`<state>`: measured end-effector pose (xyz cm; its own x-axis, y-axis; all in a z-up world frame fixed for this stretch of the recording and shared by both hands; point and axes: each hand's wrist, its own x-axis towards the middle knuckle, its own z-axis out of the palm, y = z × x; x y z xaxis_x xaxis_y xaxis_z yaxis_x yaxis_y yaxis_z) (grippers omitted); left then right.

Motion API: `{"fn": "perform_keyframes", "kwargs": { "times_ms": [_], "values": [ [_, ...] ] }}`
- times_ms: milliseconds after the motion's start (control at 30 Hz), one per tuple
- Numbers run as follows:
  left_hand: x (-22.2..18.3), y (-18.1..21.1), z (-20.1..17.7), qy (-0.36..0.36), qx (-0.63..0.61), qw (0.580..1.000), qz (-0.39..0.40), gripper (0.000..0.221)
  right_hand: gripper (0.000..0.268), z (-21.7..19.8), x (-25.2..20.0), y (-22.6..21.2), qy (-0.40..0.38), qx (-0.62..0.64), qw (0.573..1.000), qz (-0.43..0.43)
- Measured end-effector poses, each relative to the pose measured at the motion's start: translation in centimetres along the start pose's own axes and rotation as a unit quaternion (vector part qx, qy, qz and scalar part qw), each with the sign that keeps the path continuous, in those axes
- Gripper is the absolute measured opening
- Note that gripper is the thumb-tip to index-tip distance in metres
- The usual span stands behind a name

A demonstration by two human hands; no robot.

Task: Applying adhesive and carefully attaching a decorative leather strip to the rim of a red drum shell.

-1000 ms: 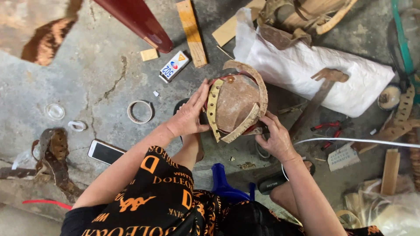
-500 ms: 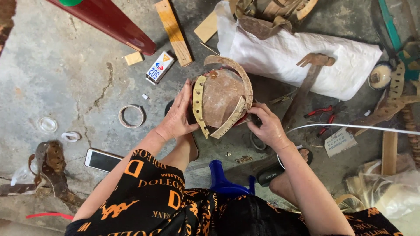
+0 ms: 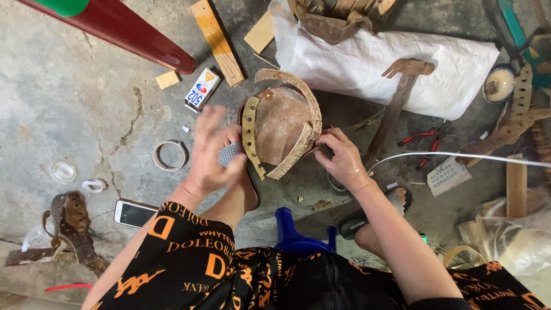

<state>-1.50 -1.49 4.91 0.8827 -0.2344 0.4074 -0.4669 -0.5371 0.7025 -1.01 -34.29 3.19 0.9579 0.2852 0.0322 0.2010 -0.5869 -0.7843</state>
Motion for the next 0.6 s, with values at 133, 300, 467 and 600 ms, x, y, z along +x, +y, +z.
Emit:
{"fn": "perform_keyframes", "kwargs": {
  "times_ms": [133,300,467,600],
  "values": [
    [1.3,1.1,3.1,-0.082,0.037,0.986,0.137,0.044,0.022,0.8,-0.3,0.8,0.007,-0.03,0.999,-0.019],
    [3.0,3.6,6.0,-0.134,0.144,0.965,0.175,0.032,0.024,1.6,-0.4,-0.7,-0.006,-0.054,0.998,0.015],
    [3.9,4.6,5.6,-0.072,0.229,0.958,0.159,0.011,0.023,2.9,0.6,-3.0,0.005,-0.089,0.996,0.028],
    [3.5,4.3,4.9,-0.047,0.266,0.954,0.131,0.006,0.023,4.0,1.5,-3.7,0.035,-0.13,0.991,0.009]
  ]
}}
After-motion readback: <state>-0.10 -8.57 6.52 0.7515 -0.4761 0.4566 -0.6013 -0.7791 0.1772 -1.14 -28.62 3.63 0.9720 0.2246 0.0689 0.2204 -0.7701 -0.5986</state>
